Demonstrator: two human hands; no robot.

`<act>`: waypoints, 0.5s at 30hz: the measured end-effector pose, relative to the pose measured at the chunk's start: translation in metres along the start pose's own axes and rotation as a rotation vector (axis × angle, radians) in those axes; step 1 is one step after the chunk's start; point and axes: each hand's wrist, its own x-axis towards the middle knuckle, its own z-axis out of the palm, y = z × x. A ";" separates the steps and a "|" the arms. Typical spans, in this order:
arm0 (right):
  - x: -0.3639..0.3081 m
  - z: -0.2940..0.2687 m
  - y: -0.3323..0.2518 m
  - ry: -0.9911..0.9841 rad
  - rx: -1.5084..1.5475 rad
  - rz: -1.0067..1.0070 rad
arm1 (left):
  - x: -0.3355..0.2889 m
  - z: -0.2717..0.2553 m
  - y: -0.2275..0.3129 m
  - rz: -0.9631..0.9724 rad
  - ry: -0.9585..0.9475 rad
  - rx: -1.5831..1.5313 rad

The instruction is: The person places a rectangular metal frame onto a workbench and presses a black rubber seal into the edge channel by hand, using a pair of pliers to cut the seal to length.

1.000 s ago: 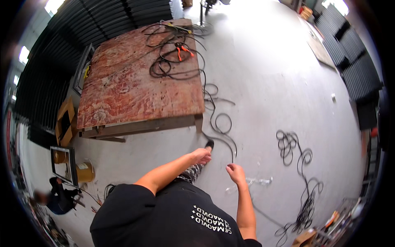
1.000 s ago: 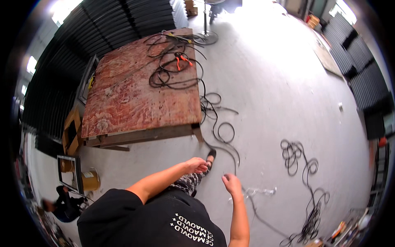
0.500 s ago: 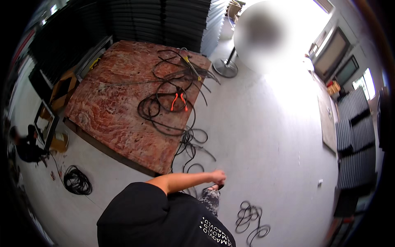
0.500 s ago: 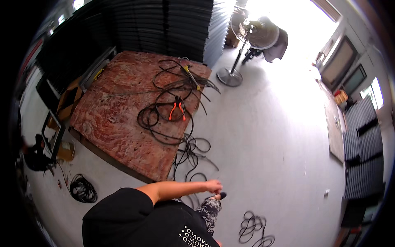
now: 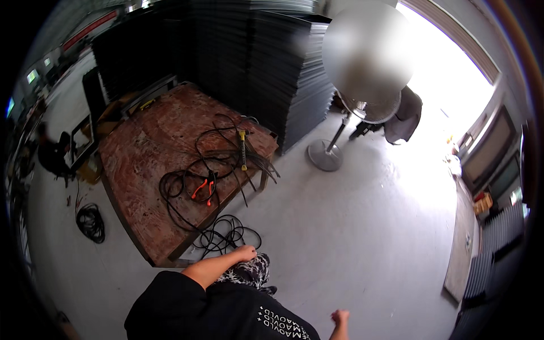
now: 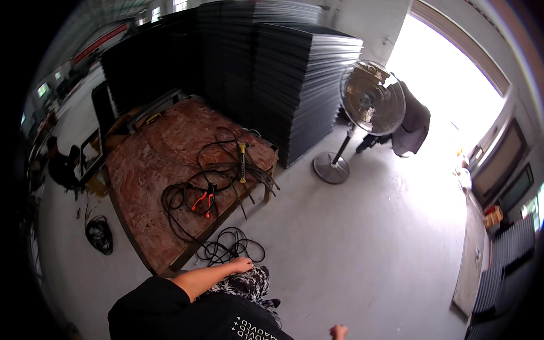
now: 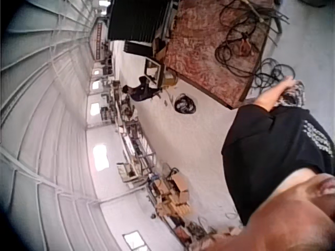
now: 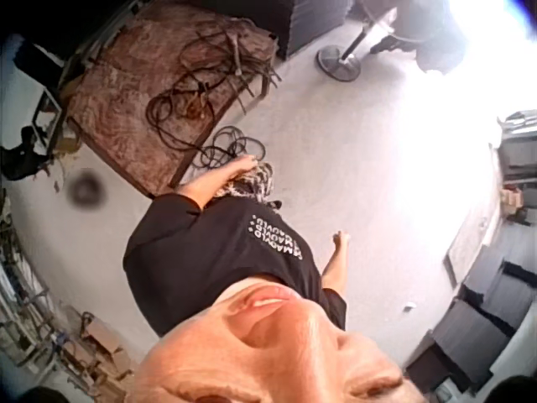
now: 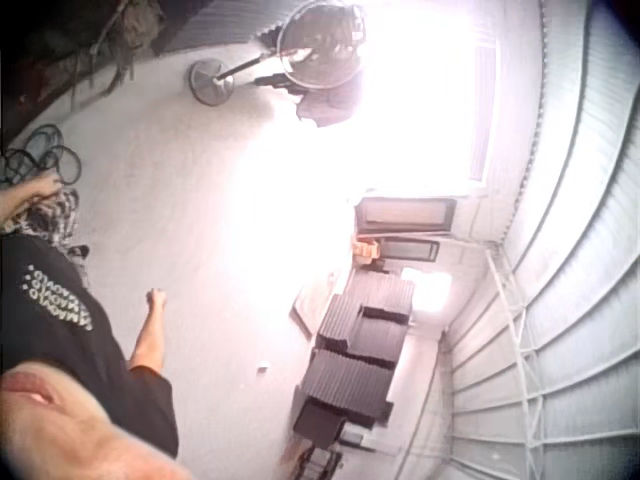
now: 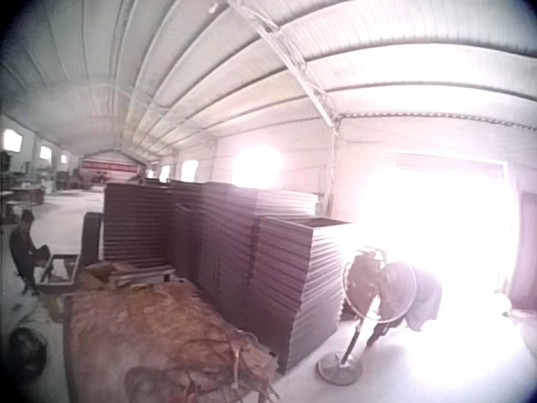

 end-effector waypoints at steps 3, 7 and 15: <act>0.033 -0.139 -0.191 0.330 0.951 -0.072 | -0.007 -0.026 0.022 -0.048 0.036 0.283; 0.053 -0.236 -0.381 0.152 1.052 -0.366 | 0.090 0.047 -0.004 -0.326 -0.176 -0.142; 0.046 -0.239 -0.672 -0.494 0.616 -0.651 | 0.286 -0.144 0.104 0.138 -0.139 0.141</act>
